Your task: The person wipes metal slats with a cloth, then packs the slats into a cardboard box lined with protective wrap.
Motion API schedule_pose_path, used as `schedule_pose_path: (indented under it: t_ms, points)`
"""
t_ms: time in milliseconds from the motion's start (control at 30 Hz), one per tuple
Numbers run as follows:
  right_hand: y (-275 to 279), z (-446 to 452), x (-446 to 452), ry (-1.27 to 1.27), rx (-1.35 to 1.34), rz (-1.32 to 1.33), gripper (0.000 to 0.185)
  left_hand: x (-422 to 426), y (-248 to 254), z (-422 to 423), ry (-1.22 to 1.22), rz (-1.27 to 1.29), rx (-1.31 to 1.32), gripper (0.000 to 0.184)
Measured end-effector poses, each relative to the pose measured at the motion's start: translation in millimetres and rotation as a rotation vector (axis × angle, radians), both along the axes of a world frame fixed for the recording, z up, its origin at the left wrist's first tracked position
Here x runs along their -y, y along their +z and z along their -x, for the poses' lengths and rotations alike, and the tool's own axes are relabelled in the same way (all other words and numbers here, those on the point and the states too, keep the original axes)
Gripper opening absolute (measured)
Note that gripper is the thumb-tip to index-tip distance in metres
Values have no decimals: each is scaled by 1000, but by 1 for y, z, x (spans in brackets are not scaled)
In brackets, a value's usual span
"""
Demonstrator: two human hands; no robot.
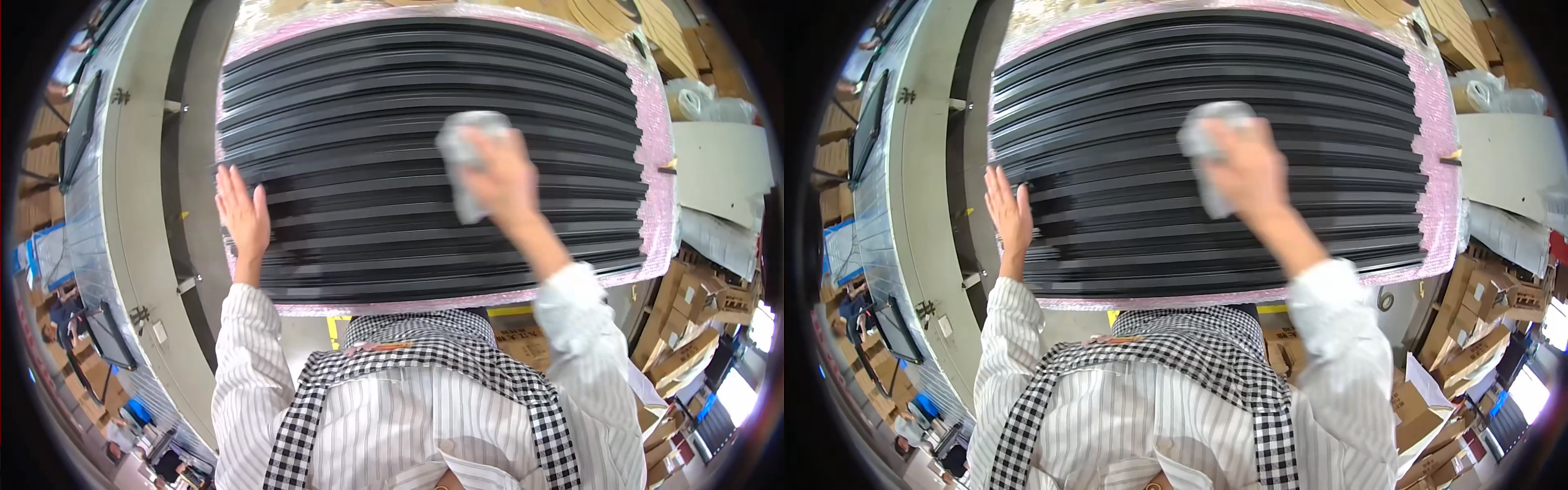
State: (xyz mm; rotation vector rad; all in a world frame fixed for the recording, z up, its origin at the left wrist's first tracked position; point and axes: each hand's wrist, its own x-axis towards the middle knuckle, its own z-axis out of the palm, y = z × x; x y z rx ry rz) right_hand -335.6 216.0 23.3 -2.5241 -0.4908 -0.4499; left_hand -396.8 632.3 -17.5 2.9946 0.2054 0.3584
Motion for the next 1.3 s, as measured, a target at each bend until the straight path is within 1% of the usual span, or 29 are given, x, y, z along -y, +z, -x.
schedule_pose_path:
  t_ms: [33, 67, 100, 167, 200, 267, 300, 367, 500, 567, 700, 767, 833, 900, 967, 1033, 1133, 1167, 1267, 1300]
  points:
    - [1, 1, -61, 70, -58, -51, 48, -3, -1, -9, -17, 18, 28, 59]
    - [-2, 2, -117, 155, -209, -53, 48, -5, -4, -18, -13, 16, 34, 59]
    - [1, 5, -164, 206, -131, -85, 44, -6, -11, -28, -10, 29, 36, 58]
    - [-15, 5, -238, 222, -77, -86, 41, -7, -25, -42, -11, 62, 38, 57]
    - [-27, 3, -254, 219, -75, -76, 41, -10, -29, -46, -13, 72, 41, 57]
    - [-54, 4, -269, 165, -158, 1, 40, -9, -37, -47, 0, 5, 12, 57]
    - [-58, 5, -269, 141, -205, 39, 40, -8, -42, -45, 9, -29, -9, 57]
    - [-63, 7, -253, 168, -212, 54, 41, -5, -44, -40, 28, -22, -27, 57]
    - [-52, -5, -176, 192, -206, 70, 45, -5, -36, -50, 31, -41, -31, 57]
    - [-47, -7, -121, 181, -233, 94, 47, -2, -34, -48, 36, -44, -55, 57]
    - [-37, -12, 6, 93, -259, 243, 55, -4, -36, -49, 27, -56, -79, 57]
    - [-41, -15, 77, 58, -231, 266, 51, -7, -39, -49, 21, -73, -79, 56]
    - [-44, -18, 150, 8, -188, 315, 54, -10, -42, -50, 7, -73, -89, 56]
    - [-41, -19, 222, -48, -250, 364, 54, -13, -44, -49, 4, -84, -107, 55]
    - [-42, -20, 289, -141, -247, 366, 55, -13, -43, -50, 4, -75, -115, 55]
    - [-48, -18, 344, -285, -247, 466, 57, -13, -42, -49, 7, -60, -131, 55]
    - [-57, -19, 406, -334, -217, 493, 59, -17, -44, -50, -11, -67, -131, 55]
    - [-60, -20, 419, -333, -216, 489, 59, -18, -45, -50, -15, -68, -126, 55]
    - [-61, -19, 439, -448, -211, 535, 53, -15, -45, -50, -13, -62, -135, 56]
    - [-60, -20, 452, -437, -203, 532, 53, -15, -44, -50, -3, -57, -134, 56]
